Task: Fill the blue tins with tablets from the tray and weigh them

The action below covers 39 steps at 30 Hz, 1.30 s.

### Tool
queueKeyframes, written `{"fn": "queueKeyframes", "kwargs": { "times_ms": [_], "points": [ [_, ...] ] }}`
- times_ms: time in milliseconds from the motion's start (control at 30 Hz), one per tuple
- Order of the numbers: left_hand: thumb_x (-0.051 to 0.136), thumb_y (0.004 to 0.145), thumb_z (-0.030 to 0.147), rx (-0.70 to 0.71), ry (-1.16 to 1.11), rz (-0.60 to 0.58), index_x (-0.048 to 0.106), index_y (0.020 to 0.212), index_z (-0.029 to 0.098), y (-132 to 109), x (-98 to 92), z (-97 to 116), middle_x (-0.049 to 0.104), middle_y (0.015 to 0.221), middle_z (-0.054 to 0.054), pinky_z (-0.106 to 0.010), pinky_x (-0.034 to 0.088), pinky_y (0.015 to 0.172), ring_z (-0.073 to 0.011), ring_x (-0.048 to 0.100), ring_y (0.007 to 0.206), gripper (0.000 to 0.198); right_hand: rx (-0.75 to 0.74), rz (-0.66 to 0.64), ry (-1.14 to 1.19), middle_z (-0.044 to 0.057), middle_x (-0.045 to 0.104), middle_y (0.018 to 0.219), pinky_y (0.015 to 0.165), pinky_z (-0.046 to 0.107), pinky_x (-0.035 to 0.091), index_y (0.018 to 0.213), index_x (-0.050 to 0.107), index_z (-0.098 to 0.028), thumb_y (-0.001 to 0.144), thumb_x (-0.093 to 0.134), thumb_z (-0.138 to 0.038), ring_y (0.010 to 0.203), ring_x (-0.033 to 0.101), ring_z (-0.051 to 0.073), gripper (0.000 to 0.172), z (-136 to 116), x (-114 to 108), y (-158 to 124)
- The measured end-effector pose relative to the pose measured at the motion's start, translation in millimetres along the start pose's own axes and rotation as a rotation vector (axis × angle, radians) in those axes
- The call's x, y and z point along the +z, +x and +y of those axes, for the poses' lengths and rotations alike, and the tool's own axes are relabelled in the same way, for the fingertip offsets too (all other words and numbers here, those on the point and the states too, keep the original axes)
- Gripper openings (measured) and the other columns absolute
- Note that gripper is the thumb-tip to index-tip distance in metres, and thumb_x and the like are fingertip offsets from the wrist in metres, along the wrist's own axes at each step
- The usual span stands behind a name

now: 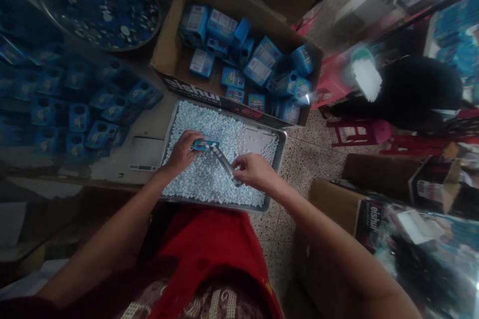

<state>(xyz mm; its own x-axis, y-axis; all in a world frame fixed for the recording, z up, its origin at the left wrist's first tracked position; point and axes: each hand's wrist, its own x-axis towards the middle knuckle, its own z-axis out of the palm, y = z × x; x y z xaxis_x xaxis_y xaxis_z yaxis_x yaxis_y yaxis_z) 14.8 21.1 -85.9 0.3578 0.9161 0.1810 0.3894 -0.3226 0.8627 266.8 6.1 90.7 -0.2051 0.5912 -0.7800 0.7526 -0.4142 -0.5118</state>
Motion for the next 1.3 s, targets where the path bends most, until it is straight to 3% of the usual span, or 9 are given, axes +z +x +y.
{"fn": "queueKeyframes", "kwargs": {
  "times_ms": [233,400,500,600,767,933,1067,1200,1300],
  "points": [
    [0.065,0.080,0.014,-0.135,-0.020,-0.040,0.063,0.106,0.022,0.0,-18.8,8.9,0.063,0.109,-0.007,-0.040,0.052,0.095,-0.0251,0.061,0.105,0.027,-0.043,0.006,-0.025,-0.002,0.066,0.058,0.050,0.024,0.037,0.095,0.079,-0.017,0.077,0.060,-0.017,0.049,0.055,0.012,0.026,11.9,-1.9,-12.7],
    [0.077,0.076,0.027,-0.364,-0.222,0.140,0.060,0.104,0.022,-22.5,-29.4,5.1,0.067,0.105,-0.004,-0.036,0.054,0.090,-0.0210,0.066,0.098,0.033,0.163,0.188,-0.591,0.007,0.078,0.086,0.067,0.026,0.044,0.111,0.079,-0.024,0.087,0.056,-0.014,0.078,0.070,0.020,0.035,84.5,31.2,-14.9],
    [0.081,0.072,0.031,-0.432,-0.369,0.094,0.061,0.101,0.020,-36.1,-29.5,2.2,0.070,0.108,-0.005,-0.036,0.054,0.092,-0.0210,0.067,0.101,0.037,0.201,0.180,-0.736,0.010,0.078,0.107,0.077,0.028,0.048,0.121,0.075,-0.027,0.092,0.048,-0.008,0.097,0.071,0.022,0.044,126.7,57.1,0.2],
    [0.082,0.070,0.031,-0.471,-0.337,0.068,0.064,0.104,0.020,-41.6,-26.7,4.8,0.070,0.108,-0.005,-0.036,0.053,0.092,-0.0215,0.067,0.101,0.039,0.095,0.209,-0.650,0.008,0.076,0.118,0.088,0.027,0.049,0.129,0.072,-0.027,0.093,0.048,-0.007,0.108,0.068,0.021,0.047,142.0,75.4,26.5],
    [0.084,0.068,0.030,-0.517,-0.121,0.188,0.065,0.102,0.020,-41.9,-27.7,6.3,0.068,0.102,-0.003,-0.036,0.052,0.093,-0.0213,0.065,0.098,0.040,-0.041,0.292,-0.475,0.006,0.076,0.119,0.094,0.027,0.047,0.126,0.074,-0.026,0.096,0.049,-0.011,0.110,0.066,0.020,0.042,131.0,85.7,62.0],
    [0.087,0.065,0.031,-0.608,-0.452,0.248,0.060,0.107,0.021,-39.2,-30.1,-2.7,0.070,0.112,-0.005,-0.039,0.054,0.095,-0.0211,0.068,0.101,0.050,-0.008,0.304,-0.451,0.006,0.077,0.116,0.090,0.028,0.048,0.123,0.076,-0.028,0.097,0.051,-0.015,0.107,0.068,0.021,0.038,141.7,75.6,42.0],
    [0.085,0.067,0.029,-0.591,-0.686,0.213,0.055,0.103,0.021,-29.0,-9.6,0.3,0.071,0.121,-0.009,-0.046,0.052,0.102,-0.0241,0.068,0.113,0.048,-0.079,0.329,-0.396,0.006,0.078,0.112,0.092,0.029,0.049,0.119,0.077,-0.026,0.096,0.051,-0.016,0.105,0.069,0.021,0.035,156.9,68.6,25.5],
    [0.081,0.072,0.031,-0.514,-0.674,0.210,0.053,0.105,0.021,-18.1,0.9,6.8,0.069,0.124,-0.010,-0.047,0.050,0.107,-0.0243,0.066,0.120,0.044,-0.121,0.346,-0.309,0.007,0.078,0.115,0.095,0.030,0.049,0.116,0.077,-0.023,0.095,0.051,-0.018,0.107,0.071,0.022,0.033,165.1,66.6,30.7],
    [0.080,0.074,0.032,-0.488,-0.484,0.348,0.054,0.108,0.021,-17.6,-20.4,3.6,0.068,0.122,-0.009,-0.041,0.053,0.101,-0.0211,0.067,0.111,0.044,-0.090,0.347,-0.303,0.008,0.079,0.110,0.085,0.030,0.052,0.115,0.077,-0.022,0.095,0.050,-0.023,0.098,0.074,0.024,0.033,171.8,64.8,38.1]
  ]
}}
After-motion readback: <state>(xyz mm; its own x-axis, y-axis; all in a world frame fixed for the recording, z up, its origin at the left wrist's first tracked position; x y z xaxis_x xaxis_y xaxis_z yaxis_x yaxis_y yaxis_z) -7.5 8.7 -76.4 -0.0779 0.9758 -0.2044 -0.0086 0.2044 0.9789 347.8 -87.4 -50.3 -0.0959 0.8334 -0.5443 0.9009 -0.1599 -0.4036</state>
